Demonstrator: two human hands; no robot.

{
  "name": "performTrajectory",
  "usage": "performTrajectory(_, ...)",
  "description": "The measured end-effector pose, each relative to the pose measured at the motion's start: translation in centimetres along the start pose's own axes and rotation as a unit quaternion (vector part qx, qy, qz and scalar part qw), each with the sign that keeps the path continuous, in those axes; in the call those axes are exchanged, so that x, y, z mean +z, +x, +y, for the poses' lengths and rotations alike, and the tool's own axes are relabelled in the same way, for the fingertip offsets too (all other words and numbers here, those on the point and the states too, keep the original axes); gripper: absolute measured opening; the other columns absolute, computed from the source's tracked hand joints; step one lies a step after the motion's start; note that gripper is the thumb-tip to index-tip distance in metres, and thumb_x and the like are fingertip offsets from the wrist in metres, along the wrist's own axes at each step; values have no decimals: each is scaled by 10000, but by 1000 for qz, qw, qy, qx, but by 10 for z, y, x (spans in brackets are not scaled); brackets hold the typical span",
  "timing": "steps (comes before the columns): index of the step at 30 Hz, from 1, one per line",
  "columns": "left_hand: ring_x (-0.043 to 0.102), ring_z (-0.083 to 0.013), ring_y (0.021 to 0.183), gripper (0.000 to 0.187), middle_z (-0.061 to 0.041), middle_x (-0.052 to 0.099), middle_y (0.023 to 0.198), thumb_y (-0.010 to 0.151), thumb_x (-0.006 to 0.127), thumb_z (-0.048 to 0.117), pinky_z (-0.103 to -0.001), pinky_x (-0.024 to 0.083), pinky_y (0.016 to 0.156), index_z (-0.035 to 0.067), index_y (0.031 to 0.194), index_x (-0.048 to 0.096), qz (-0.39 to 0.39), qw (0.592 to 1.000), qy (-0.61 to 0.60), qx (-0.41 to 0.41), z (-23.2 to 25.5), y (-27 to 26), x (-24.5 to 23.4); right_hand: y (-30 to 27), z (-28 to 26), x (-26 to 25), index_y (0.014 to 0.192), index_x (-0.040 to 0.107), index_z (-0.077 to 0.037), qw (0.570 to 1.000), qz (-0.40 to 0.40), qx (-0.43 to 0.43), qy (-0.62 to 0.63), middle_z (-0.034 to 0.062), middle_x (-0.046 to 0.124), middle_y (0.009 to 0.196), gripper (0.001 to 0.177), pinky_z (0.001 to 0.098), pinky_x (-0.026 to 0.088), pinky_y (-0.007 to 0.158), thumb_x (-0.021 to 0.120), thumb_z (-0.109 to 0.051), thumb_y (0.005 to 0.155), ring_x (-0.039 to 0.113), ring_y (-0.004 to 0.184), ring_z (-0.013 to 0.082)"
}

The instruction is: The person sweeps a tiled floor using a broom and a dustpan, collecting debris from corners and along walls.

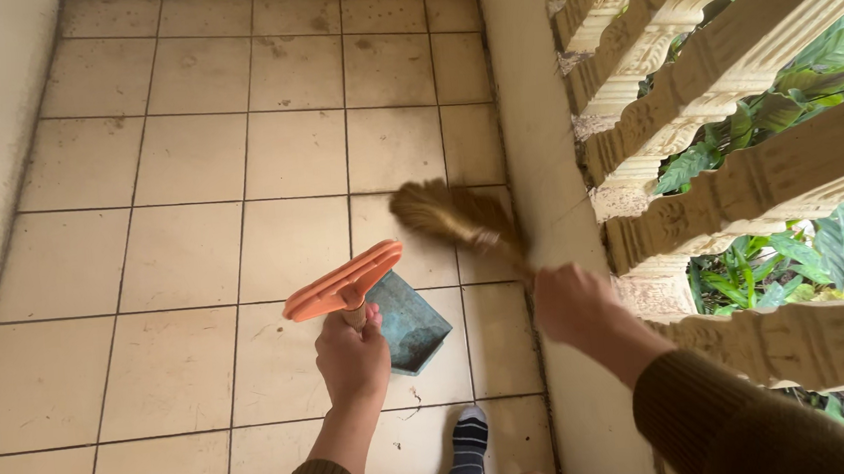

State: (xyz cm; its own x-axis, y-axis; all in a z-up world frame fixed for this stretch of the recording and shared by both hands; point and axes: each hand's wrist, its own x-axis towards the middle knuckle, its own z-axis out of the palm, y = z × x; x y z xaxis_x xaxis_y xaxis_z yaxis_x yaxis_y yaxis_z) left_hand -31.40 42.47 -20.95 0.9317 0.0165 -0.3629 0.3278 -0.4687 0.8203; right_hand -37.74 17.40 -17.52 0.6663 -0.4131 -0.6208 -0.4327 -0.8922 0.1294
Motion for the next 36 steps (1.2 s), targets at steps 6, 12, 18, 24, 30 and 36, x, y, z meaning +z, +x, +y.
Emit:
performTrajectory(6, 771, -176, 1000, 158, -64, 765, 1062, 963, 573, 78, -323, 599, 857, 48, 1095, 654, -8, 999, -45, -15, 4, 3, 4, -25, -8, -15, 1187, 632, 52, 968, -154, 4, 196, 158, 687, 782, 295, 322, 542, 476, 557, -174, 1013, 662, 582, 189)
performTrajectory(12, 768, -175, 1020, 146, -74, 775, 1080, 969, 581, 79, -317, 595, 868, 40, 1084, 663, -19, 999, -27, -23, 4, 0, -2, -49, 9, -103, 1267, 680, -88, 925, -200, 7, 324, 72, 566, 636, 329, 293, 357, 405, 624, -232, 977, 435, 450, 129)
performTrajectory(18, 770, -181, 1023, 146, -80, 772, 1089, 948, 593, 62, -317, 605, 872, 33, 1078, 653, -3, 999, -48, -14, -7, 0, 1, -91, 26, -169, 1369, 649, -328, 968, -80, 42, 235, 95, 552, 653, 371, 330, 366, 450, 665, -328, 998, 448, 499, 176)
performTrajectory(24, 767, -210, 970, 113, -59, 783, 1063, 948, 632, 107, -361, 594, 854, 40, 1035, 660, -9, 1000, 0, -25, -7, -3, 0, -66, 25, -133, 1308, 673, -284, 997, 19, 47, 63, 26, 673, 761, 306, 298, 467, 504, 533, -305, 1037, 606, 614, 119)
performTrajectory(30, 770, -212, 952, 126, -63, 790, 1057, 961, 616, 132, -373, 592, 844, 43, 1030, 673, -18, 999, 20, -19, -1, -4, -2, -13, 32, -24, 1311, 598, -72, 998, 18, 30, 42, 89, 665, 767, 335, 307, 528, 444, 502, -91, 991, 580, 537, 130)
performTrajectory(36, 770, -193, 981, 139, -55, 786, 1056, 966, 605, 141, -346, 587, 856, 60, 1058, 669, -21, 999, 10, -34, -2, -7, 1, -41, -3, 2, 1268, 602, -12, 982, -101, 49, 149, 92, 655, 736, 288, 275, 490, 414, 469, -95, 1026, 565, 491, 118)
